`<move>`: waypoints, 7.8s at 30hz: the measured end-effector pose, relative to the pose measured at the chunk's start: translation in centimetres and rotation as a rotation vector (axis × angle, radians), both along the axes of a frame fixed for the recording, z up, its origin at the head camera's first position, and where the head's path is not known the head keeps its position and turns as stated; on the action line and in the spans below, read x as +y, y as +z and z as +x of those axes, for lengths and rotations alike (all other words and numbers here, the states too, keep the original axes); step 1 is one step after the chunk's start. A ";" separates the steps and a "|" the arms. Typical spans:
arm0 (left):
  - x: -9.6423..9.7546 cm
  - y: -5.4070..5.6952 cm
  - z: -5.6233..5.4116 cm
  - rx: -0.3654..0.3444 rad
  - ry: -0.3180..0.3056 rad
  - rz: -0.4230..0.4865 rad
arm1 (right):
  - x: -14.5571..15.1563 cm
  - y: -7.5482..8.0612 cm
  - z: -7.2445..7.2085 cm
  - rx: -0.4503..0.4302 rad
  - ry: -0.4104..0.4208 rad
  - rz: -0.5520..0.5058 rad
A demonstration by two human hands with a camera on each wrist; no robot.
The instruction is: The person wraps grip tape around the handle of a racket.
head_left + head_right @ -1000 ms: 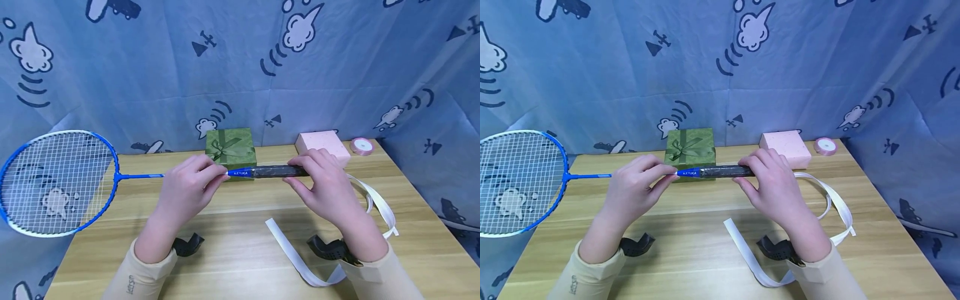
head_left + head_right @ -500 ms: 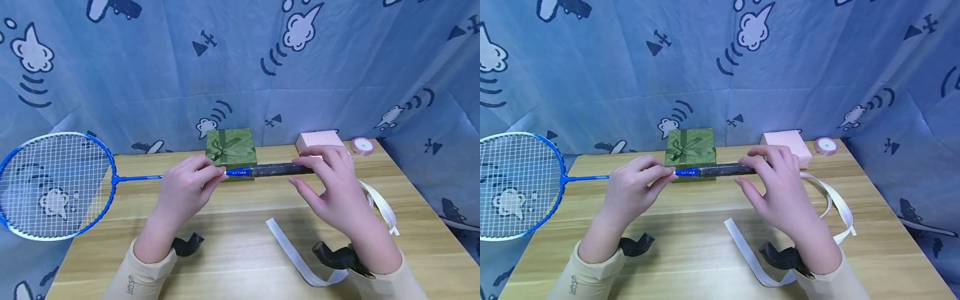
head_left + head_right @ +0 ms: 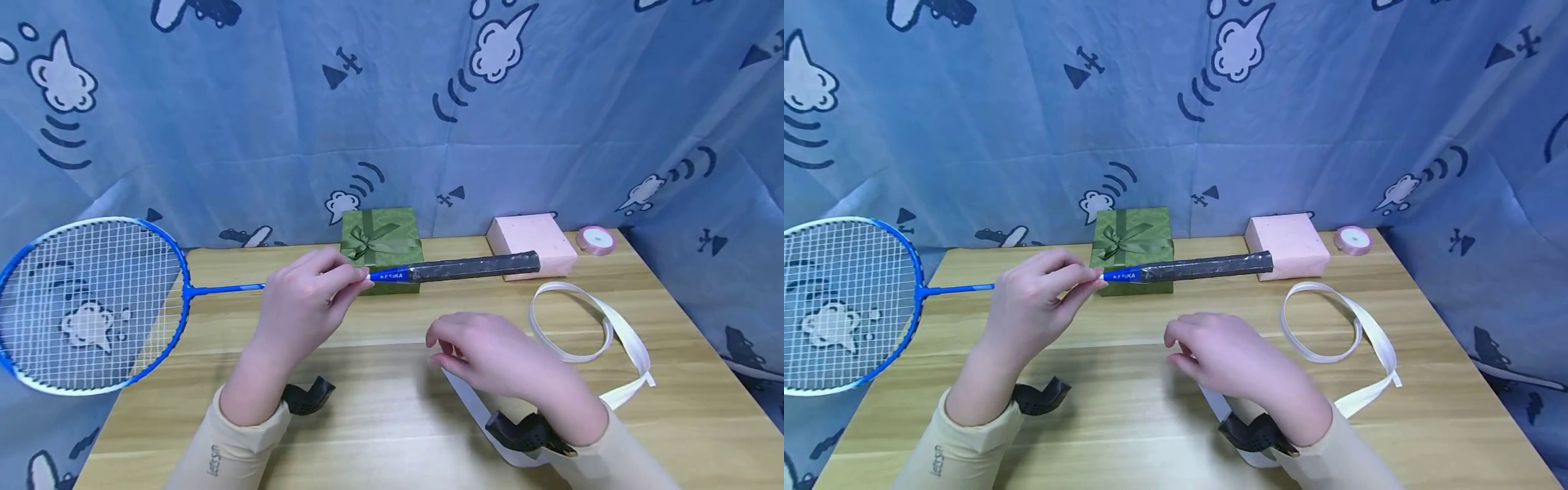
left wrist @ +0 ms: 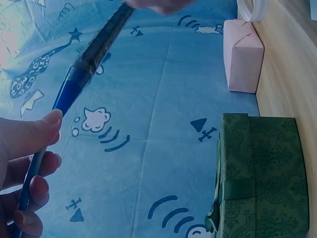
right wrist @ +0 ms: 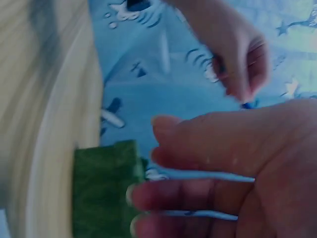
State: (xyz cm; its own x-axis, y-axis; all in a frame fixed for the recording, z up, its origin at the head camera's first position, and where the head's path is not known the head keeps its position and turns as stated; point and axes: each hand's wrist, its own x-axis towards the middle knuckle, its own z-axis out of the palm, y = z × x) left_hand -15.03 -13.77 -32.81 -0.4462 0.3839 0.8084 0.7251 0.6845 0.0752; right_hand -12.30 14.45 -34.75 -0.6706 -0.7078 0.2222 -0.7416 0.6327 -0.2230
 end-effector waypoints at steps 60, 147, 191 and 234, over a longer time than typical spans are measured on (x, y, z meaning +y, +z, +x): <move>0.2 -0.1 -0.5 -0.054 0.004 -0.020 | -1.7 -1.5 -1.6 -0.014 0.018 -0.235; 1.7 -0.4 0.2 0.020 0.000 -0.169 | -4.3 -1.9 -1.8 -0.466 -0.286 -1.389; 2.0 -0.9 0.4 0.138 -0.123 -0.184 | -4.8 -1.8 -0.3 -0.372 -0.114 -1.178; 2.1 -1.0 0.9 -0.083 -0.076 -0.300 | -5.3 -3.5 -0.8 0.147 -0.119 -0.707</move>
State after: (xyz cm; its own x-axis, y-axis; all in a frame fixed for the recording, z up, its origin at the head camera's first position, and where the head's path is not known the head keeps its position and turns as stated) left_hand -14.15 -11.71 -33.82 -0.4666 0.6346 0.6161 0.7751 0.6289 -0.0607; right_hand -13.15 9.20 -38.27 -0.6623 -0.2858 0.6926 -0.7304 0.4522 -0.5118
